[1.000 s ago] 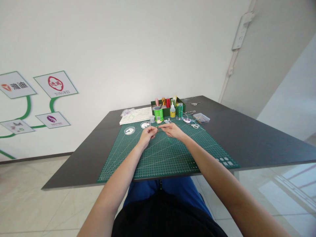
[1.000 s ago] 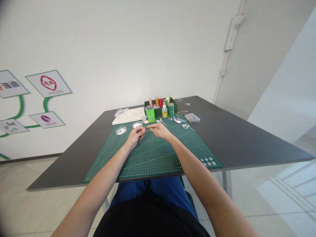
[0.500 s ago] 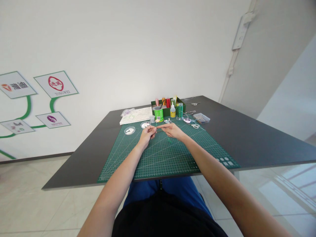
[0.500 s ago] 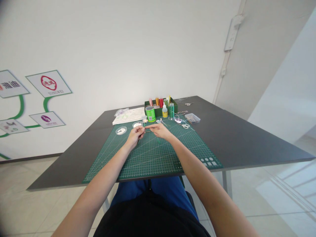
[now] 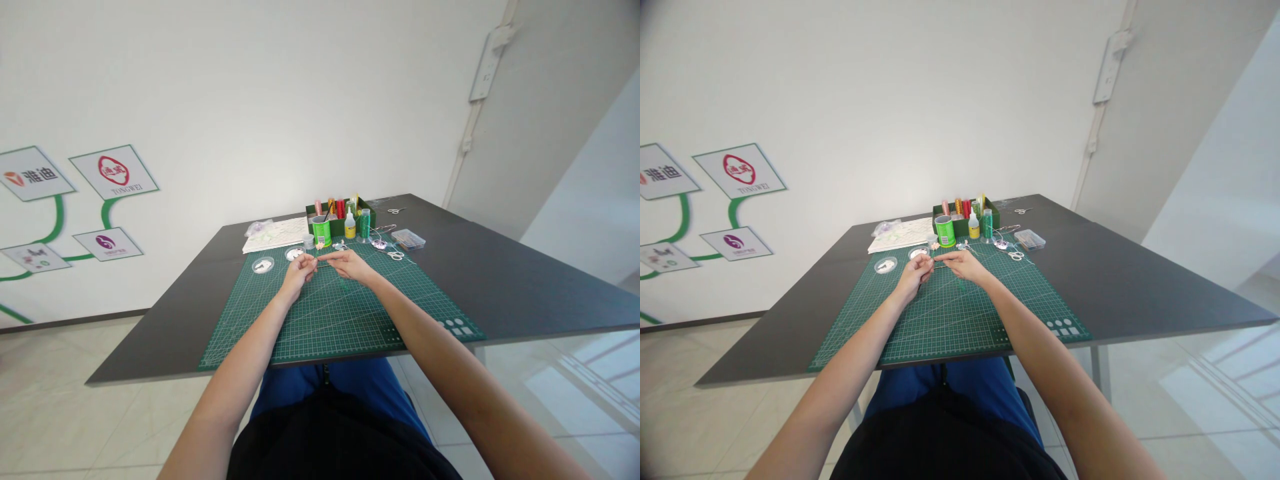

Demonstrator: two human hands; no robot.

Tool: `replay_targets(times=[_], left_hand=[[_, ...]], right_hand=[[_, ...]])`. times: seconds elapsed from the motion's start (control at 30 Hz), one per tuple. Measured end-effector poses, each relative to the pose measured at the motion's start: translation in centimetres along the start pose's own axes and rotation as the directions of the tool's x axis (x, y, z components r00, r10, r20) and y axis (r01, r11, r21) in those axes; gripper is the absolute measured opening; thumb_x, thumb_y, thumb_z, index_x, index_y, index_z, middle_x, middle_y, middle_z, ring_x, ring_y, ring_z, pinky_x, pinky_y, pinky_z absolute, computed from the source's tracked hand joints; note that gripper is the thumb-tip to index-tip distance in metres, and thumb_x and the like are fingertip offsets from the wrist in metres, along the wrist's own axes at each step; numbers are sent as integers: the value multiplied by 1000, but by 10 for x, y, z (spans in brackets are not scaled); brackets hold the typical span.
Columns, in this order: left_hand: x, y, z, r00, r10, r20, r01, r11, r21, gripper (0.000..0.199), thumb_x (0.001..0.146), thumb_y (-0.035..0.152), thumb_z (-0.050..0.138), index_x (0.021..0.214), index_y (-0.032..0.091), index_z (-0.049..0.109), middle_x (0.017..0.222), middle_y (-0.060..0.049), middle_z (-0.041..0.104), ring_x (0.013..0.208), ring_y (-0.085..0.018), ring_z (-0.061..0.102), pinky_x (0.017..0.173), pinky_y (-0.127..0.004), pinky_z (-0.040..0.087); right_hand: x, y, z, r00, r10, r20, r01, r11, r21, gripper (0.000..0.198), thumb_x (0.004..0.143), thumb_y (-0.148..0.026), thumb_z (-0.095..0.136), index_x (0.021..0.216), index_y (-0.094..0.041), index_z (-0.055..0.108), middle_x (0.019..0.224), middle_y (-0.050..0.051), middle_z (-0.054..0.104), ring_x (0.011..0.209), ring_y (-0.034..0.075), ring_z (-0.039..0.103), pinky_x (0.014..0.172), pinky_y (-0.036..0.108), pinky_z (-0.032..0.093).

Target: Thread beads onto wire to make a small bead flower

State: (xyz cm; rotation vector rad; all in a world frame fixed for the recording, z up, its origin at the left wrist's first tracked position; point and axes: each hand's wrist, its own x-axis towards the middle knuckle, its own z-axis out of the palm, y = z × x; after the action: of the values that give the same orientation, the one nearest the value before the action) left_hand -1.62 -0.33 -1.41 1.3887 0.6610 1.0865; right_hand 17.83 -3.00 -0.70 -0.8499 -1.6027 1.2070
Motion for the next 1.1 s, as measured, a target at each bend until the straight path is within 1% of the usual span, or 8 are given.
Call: replay_targets(times=[0.3,0.53,0.7,0.83,0.93,1.1], left_hand=[[-1,2,1,1000,-9,5,9,1000,-16,44,68,48,84,83,17,56,60,4,57,40,-3,33,42,-19,16],[-1,1,1,1000,-15,-10,15,999,-29,48,66,52,85,80,16,56,60,4,54,40,-2,31,41,-19,16],[-1,0,1,1000,-29,-9,29,999,-46,47,67,53,84,77,17,55,56,7,45,41,-3,27,41,-19,15],[-1,1,0,999,-33,5,33,998,-53,47,70,56,81,80,16,58,55,8,40,41,-2,24,42,-20,12],[0,1,0,999,-33,-8,32,998,-54,48,69,57,82,81,16,59,56,7,41,40,-2,24,42,-20,11],[0,0,-1,999,-25,-27,24,999,-43,47,69,54,83,79,16,56,55,7,41,41,-3,25,42,-20,12]], right_hand=[[1,2,0,1000,-12,6,12,1000,-4,50,86,-36,65,123,-2,69,38,-11,33,35,5,25,37,19,19],[1,1,1,1000,-3,8,3,1000,-9,51,86,-36,65,124,-2,69,38,-11,34,34,6,26,36,20,19],[1,1,1,1000,-19,20,19,1000,-9,50,86,-38,66,122,-4,70,38,-11,33,34,6,25,36,20,18],[1,0,1,999,-27,23,27,1000,-16,49,86,-38,64,120,-3,71,39,-11,33,35,6,25,36,20,18],[0,0,0,999,-26,21,26,999,-31,49,87,-37,63,121,-2,70,39,-11,33,35,6,25,36,20,19],[0,1,0,999,-19,26,20,998,-60,52,87,-36,62,123,-1,68,38,-11,33,34,6,26,36,20,19]])
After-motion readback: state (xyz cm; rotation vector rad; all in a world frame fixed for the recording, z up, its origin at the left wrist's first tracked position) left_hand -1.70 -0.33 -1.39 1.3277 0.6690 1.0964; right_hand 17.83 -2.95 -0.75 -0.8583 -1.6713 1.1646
